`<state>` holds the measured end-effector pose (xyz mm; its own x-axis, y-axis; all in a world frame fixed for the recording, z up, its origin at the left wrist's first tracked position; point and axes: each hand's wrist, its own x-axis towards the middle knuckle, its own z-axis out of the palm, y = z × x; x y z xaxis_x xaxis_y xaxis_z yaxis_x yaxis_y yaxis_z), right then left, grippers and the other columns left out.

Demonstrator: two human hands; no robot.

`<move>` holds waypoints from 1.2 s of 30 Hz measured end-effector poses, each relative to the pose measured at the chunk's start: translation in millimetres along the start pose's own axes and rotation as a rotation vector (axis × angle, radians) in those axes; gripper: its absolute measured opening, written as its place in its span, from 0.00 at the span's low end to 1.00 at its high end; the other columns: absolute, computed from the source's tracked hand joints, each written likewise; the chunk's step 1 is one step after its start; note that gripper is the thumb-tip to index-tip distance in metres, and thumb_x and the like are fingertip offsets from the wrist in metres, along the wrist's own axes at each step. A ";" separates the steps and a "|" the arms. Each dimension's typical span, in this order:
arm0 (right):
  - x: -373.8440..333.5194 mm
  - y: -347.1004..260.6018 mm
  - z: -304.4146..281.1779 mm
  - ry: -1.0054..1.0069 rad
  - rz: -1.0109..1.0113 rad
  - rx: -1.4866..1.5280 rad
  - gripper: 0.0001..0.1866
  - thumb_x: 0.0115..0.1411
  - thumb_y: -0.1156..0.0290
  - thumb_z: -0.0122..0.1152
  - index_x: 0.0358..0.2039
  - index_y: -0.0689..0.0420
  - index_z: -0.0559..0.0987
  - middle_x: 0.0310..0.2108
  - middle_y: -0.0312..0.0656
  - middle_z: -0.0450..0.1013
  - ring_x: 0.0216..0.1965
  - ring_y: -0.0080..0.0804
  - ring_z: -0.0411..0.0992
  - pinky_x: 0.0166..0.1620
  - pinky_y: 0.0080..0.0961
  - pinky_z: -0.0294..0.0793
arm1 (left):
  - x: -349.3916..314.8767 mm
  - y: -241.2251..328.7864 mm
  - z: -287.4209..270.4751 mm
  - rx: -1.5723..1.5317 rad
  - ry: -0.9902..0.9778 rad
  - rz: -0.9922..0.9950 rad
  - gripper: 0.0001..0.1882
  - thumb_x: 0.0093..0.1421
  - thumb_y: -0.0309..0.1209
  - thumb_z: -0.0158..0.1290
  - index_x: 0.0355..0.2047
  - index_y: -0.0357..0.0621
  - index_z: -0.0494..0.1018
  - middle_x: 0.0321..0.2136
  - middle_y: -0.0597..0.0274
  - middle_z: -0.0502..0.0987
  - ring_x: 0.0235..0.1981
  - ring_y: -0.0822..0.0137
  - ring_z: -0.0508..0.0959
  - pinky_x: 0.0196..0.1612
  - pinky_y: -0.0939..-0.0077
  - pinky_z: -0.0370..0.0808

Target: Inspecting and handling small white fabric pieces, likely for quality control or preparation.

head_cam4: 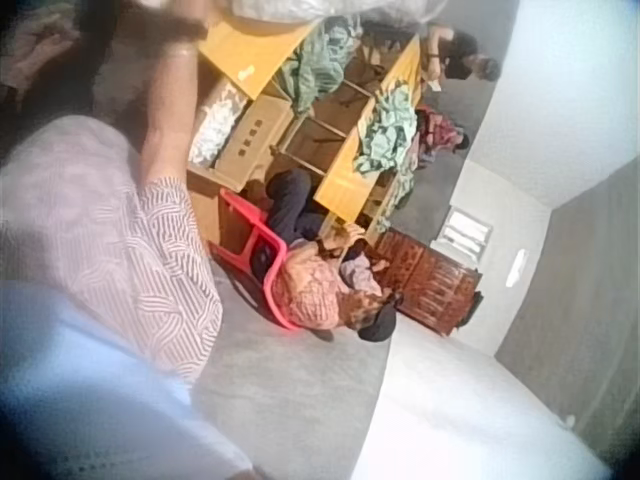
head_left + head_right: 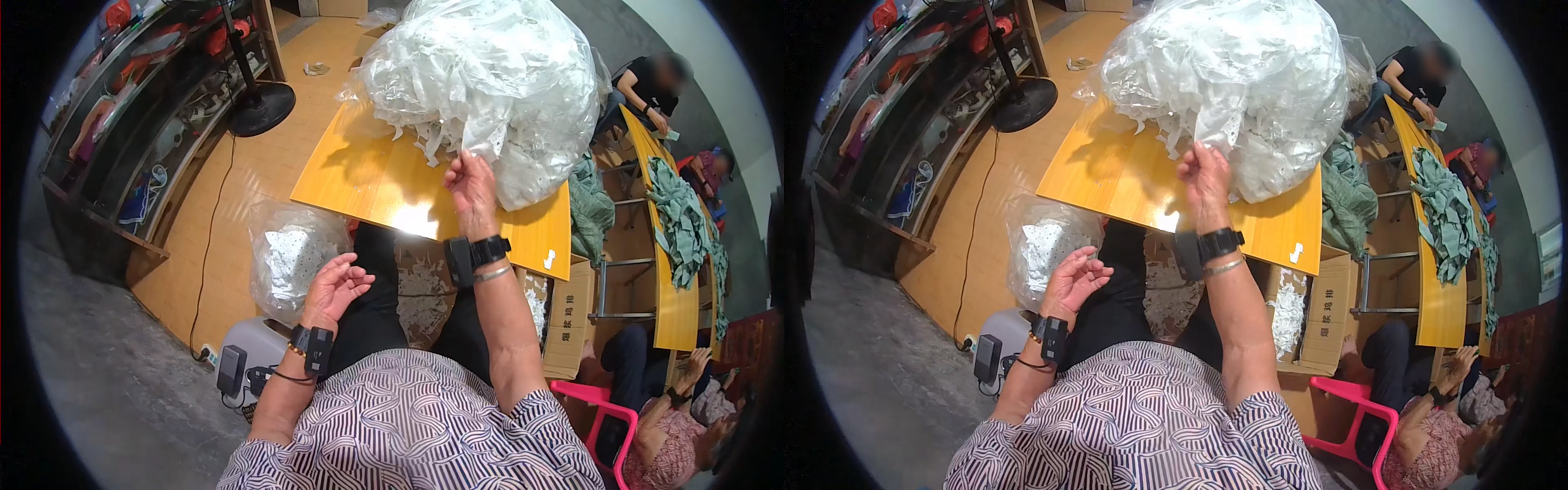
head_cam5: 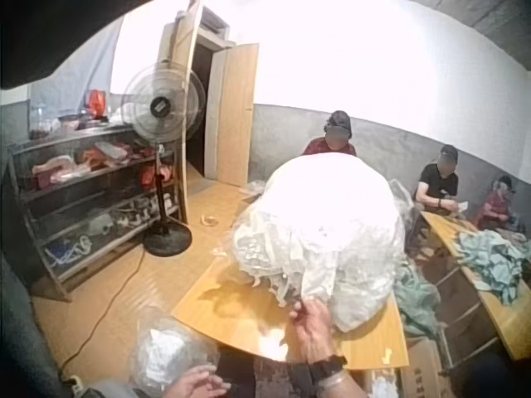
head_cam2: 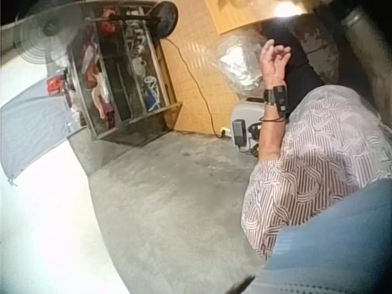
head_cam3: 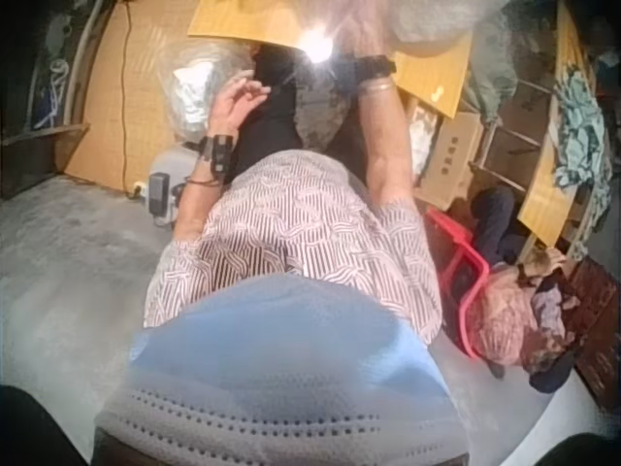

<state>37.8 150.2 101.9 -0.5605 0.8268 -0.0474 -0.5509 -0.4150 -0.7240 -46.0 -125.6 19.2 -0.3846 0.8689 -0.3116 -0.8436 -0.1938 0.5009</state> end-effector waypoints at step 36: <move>-101.6 -56.1 -47.5 -0.031 -0.334 -0.657 0.31 0.45 0.62 0.65 0.48 0.62 0.65 0.38 0.40 0.66 0.30 0.21 0.65 0.35 0.18 0.68 | 100.8 -17.8 208.6 0.194 -0.319 0.125 0.17 0.54 0.24 0.50 0.44 0.33 0.66 0.38 0.57 0.73 0.39 0.65 0.74 0.44 0.71 0.72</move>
<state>155.0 107.5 114.7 -0.4504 0.8540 0.2605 -0.2167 0.1785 -0.9598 8.5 60.4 147.2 -0.3184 0.9479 0.0129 -0.6990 -0.2440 0.6722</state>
